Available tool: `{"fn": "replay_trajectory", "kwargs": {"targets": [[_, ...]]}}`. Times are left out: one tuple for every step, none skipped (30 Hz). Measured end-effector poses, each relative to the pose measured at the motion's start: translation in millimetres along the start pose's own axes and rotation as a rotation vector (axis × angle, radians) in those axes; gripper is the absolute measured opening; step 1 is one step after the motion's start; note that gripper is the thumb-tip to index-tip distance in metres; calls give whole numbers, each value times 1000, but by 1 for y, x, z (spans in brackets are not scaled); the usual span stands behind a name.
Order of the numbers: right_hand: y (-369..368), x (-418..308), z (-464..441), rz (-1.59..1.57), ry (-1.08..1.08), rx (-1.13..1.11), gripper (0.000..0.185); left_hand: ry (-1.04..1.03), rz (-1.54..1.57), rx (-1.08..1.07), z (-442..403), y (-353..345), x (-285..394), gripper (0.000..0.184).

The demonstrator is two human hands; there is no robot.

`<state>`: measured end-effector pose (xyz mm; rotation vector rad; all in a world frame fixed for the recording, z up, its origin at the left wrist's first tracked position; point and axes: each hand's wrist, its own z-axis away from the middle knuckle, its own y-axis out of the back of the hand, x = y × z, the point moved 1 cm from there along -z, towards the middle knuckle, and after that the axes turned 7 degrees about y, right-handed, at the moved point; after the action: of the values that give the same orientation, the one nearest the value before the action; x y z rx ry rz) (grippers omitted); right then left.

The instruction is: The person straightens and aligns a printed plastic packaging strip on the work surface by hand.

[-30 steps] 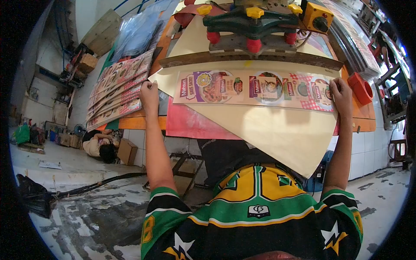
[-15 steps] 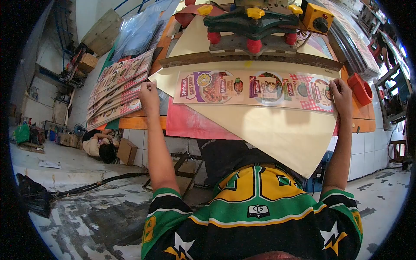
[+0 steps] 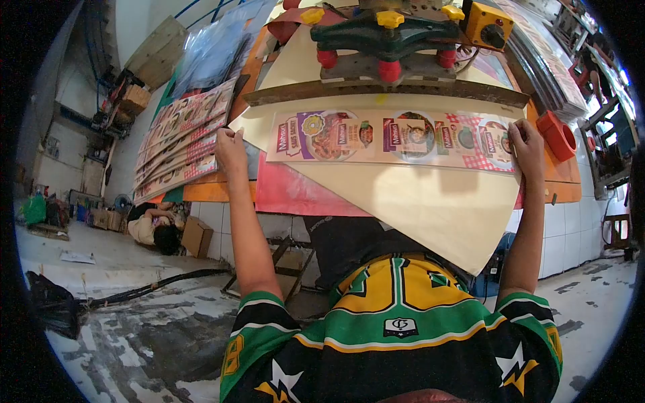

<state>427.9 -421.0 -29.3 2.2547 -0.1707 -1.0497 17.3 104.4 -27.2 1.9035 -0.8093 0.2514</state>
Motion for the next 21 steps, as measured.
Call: {"fn": "replay_trajectory", "kwargs": {"targets": [[0,1,0,30,19,4,26,-37,-25,18,-2,-3,-4,31],[0,2,0,30,19,3,26,-36,-25,18,-3,-6,-8,31],[-1,3,0,24,23,7,26,-40,-23,19,-3,-6,-9,31],[-1,3,0,19,26,11,26,-45,-21,20,-4,-7,-8,31],[-1,4,-1,19,26,12,26,-45,-21,20,-5,-7,-9,31],[-1,4,-1,23,30,12,26,-55,-15,20,-6,-8,-10,31],[-1,5,-1,27,34,13,26,-64,-9,20,-7,-10,-12,31],[-1,4,-1,27,34,13,26,-64,-9,19,-8,-11,-13,31],[-1,4,-1,25,30,11,26,-54,-2,12,-9,-11,-13,31],[-1,4,-1,23,27,10,26,-45,5,5,-9,-11,-13,31],[-1,4,0,22,25,10,26,-46,4,4,-9,-11,-13,31],[-1,5,0,22,37,13,26,-40,0,2,-9,-11,-13,31],[-1,5,0,22,49,16,26,-34,-4,0,-9,-11,-13,31],[-1,6,0,22,48,17,26,-34,-4,0,-9,-11,-13,31],[-2,7,0,16,52,17,26,-44,-4,2,-9,-12,-14,31],[-2,7,0,10,56,17,25,-53,-4,4,-10,-12,-14,31],[-2,6,0,10,56,17,25,-53,-3,4,-9,-12,-14,31],[-2,3,0,9,42,14,25,-45,-1,-6,-9,-11,-13,30],[-1,1,0,7,28,11,25,-37,2,-16,-8,-10,-12,30],[-1,2,0,7,29,11,25,-37,3,-16,-8,-10,-11,30],[-1,2,0,11,28,11,25,-40,-3,-15,-8,-10,-11,30]]}}
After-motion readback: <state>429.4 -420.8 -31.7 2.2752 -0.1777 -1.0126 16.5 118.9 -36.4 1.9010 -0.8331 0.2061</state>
